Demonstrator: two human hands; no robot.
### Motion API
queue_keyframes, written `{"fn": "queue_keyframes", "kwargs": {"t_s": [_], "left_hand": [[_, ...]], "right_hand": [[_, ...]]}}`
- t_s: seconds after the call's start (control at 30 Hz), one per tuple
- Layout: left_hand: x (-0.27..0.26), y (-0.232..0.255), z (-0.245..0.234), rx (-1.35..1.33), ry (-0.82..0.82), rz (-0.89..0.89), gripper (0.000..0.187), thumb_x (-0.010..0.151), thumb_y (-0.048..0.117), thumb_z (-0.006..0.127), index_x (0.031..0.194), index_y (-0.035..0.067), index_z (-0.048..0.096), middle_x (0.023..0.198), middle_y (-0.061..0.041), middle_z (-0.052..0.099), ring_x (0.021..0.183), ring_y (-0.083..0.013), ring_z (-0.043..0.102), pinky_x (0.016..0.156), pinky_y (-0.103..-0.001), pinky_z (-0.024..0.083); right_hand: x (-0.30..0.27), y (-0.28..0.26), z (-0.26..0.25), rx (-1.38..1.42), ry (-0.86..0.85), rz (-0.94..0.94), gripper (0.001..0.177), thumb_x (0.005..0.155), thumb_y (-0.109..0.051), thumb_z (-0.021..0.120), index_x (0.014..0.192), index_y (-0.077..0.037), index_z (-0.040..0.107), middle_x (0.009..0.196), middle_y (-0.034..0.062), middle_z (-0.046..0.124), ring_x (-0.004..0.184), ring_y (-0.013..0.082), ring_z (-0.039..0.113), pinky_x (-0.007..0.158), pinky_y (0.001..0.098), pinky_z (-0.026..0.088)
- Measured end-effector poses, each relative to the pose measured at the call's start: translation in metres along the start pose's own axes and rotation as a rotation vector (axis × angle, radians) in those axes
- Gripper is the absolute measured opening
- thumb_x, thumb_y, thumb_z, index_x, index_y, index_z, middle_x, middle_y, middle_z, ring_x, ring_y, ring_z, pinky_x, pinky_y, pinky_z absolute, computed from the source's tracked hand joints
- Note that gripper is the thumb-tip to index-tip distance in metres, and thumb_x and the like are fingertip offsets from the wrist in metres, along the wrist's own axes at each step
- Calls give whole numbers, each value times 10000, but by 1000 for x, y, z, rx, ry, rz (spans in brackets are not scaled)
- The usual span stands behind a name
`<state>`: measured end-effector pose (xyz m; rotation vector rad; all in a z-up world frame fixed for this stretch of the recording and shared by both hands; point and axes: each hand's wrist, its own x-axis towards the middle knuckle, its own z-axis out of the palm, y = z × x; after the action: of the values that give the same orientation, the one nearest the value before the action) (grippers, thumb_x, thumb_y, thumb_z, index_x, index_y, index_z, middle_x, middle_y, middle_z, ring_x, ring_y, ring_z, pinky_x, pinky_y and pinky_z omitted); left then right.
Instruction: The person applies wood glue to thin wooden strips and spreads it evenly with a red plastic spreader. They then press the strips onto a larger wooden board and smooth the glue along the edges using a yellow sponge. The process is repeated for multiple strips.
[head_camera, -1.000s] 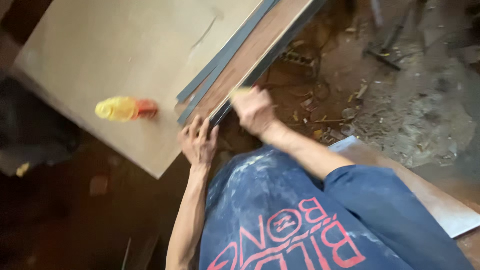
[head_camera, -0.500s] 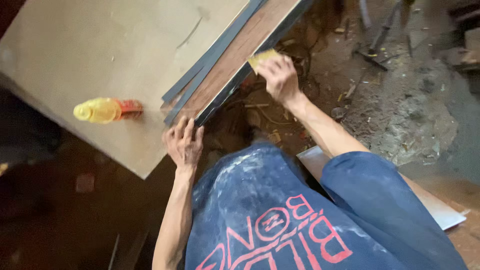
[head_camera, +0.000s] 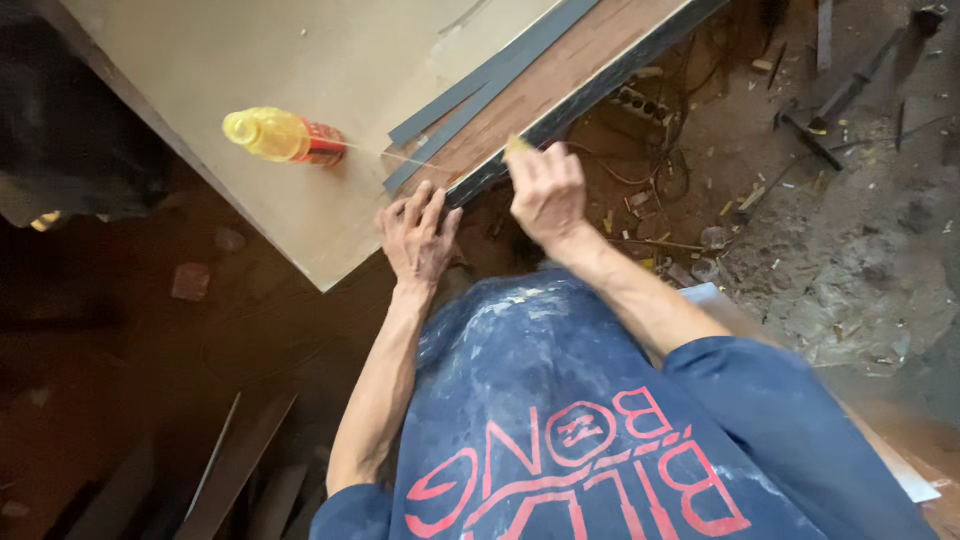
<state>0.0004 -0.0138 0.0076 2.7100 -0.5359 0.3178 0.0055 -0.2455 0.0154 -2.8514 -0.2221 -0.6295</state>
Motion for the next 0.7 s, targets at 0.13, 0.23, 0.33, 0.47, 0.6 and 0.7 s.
{"fn": "queue_keyframes", "kwargs": {"t_s": [0.13,0.23,0.33,0.47,0.6,0.7], "left_hand": [[-4,-5,-2,-4,21,22,393,853,361,850,1188,173,765,1296,22,684,1082,-261,584,1038,-482,414],[-3,-7,-3,-46,30,1,385,864,380,841,1185,185,757,1296,29,679,1085,-261,578,1049,-485,405],[-6,-8,-3,-78,39,-13,377,877,394,828,1186,191,753,1298,30,671,1099,-258,578,1070,-502,391],[-7,-11,-5,-114,42,-4,372,885,397,820,1186,189,752,1298,28,669,1100,-266,575,1081,-507,381],[-5,-16,-8,-126,44,31,379,869,398,816,1174,183,746,1288,22,674,1099,-257,573,1073,-509,372],[-9,-18,-11,-191,38,15,364,885,392,816,1178,190,742,1278,24,673,1114,-245,572,1063,-488,379]], "right_hand": [[-6,-68,-10,139,14,-26,246,981,-52,530,1149,-32,709,937,78,719,793,226,566,675,365,460],[9,-60,-18,209,58,-3,241,1025,-98,534,1091,-89,766,814,41,718,648,158,510,585,357,424],[23,-24,-21,63,136,87,267,1071,-70,525,1135,-69,784,838,38,714,679,158,525,605,332,434],[11,-40,-18,171,-67,128,234,1068,-74,548,996,-76,771,830,70,744,627,134,512,553,338,427],[-12,-68,-21,190,39,37,261,1084,-46,510,1024,-95,758,816,30,707,722,173,547,642,351,481],[-9,-52,-25,71,139,235,229,1064,-72,568,997,-62,786,704,58,675,630,177,528,560,342,449]]}}
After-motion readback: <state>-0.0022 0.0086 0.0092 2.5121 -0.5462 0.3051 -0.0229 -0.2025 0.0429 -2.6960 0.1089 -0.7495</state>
